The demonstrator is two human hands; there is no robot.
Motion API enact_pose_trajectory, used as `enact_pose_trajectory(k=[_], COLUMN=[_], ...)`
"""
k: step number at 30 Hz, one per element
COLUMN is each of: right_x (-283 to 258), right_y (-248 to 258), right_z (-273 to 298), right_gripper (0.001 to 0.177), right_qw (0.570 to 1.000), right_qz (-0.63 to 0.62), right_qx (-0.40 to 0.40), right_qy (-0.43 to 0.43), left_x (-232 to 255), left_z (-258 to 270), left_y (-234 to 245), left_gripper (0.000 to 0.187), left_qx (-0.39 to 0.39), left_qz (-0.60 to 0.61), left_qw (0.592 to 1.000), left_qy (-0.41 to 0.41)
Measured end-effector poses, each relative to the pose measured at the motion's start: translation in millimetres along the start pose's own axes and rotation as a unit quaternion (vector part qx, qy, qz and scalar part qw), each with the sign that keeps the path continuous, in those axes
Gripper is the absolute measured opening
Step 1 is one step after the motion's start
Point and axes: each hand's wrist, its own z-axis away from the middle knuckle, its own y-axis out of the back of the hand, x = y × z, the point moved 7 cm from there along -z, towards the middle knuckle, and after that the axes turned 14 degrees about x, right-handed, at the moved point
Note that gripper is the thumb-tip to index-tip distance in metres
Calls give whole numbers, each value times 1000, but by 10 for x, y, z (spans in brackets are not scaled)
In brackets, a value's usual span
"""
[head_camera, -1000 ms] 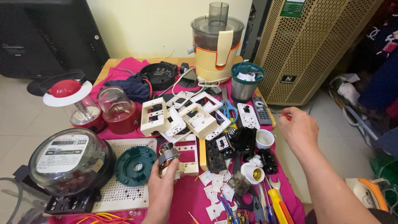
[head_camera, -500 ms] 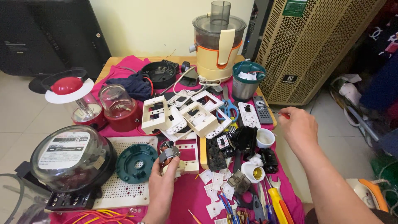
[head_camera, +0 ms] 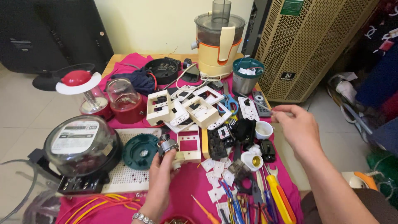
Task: The person is sitting on the floor and disassembling a small electric motor. They use a screwdriver to remove screws from the motor housing and separate the components. The person then places the disassembled parts on a pink cloth on the floor.
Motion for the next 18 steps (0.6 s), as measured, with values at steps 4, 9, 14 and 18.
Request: enact_pose_trajectory(k=[4,9,14,18], right_x=[144,269,446,451], right_y=[-52,-257,-335,-283], right_z=[635,1691,2513,2956], right_gripper=[25,40,52,42], right_qw=[952,834,803,812], right_qz=[-238,-383,-382,-332], right_qx=[-94,-262,-322,-348], right_qy=[-166,-300,-326,-332], left_x=[5,-98,-247,-480], left_z=[107,136,324,297], left_y=[192,514,963,1213], left_gripper=[52,39,38,37], left_qx=[-15,-82,-77,-93], left_qz=[92,195,196,217], left_qw=[996,977,977,971], left_qy=[10,-26,-33,-24])
